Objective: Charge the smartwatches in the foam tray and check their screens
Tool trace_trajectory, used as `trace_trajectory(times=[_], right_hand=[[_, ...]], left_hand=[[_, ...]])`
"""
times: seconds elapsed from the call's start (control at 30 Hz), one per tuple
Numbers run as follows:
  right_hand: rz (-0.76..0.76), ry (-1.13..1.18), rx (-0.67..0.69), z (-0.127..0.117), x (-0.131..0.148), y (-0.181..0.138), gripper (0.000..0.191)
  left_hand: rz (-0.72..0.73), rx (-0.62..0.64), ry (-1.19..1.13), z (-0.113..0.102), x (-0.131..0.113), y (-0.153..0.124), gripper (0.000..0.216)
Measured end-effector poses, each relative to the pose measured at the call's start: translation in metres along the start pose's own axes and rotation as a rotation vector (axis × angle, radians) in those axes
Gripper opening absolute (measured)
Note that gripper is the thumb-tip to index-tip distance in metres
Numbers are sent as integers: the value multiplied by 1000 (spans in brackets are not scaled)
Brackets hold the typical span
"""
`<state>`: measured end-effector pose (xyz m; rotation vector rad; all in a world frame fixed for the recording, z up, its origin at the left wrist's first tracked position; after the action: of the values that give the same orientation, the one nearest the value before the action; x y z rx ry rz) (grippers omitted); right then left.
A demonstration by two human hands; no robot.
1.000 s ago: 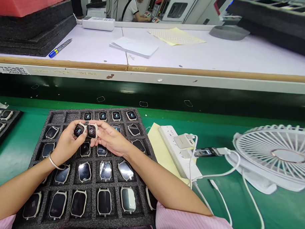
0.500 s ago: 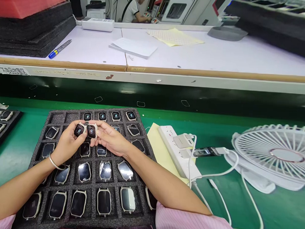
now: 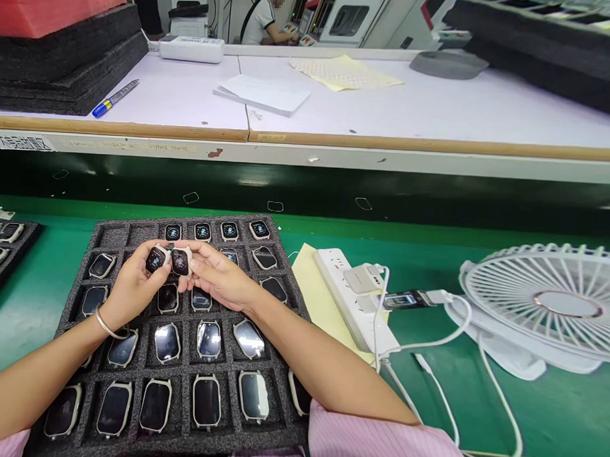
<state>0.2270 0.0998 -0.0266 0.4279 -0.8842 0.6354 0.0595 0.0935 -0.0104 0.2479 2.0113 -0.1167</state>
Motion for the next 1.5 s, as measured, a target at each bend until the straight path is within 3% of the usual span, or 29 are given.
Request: trace_trajectory(times=[0.8, 0.9, 1.07, 1.17, 1.37, 1.5], right_hand=[[3, -33, 1, 1, 0, -1, 44], [7, -41, -21, -2, -1, 0, 44], [62, 89, -147, -11, 2, 2, 46], [81, 162, -199, -15, 5, 4, 39], [53, 140, -233, -19, 3, 5, 33], [65, 77, -224, -18, 1, 3, 35]], left_hand=[[-5, 8, -79, 2, 6, 2, 35], [-46, 9, -209, 2, 6, 4, 38], [-278, 69, -630, 3, 0, 5, 57], [-346, 69, -819, 1, -3, 6, 53], [-333, 91, -904, 0, 2, 9, 36], [-309, 105, -820, 0, 1, 8, 43]])
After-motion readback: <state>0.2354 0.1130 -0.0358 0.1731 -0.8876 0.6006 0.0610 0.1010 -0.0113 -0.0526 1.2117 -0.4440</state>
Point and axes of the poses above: each hand's wrist, its own y-axis towards the middle knuckle, its own z-axis out of the palm, x = y × z, the point moved 3 cm from there along y, towards the middle knuckle, and after that the axes turned 8 degrees about x, right-handed, at the moved point
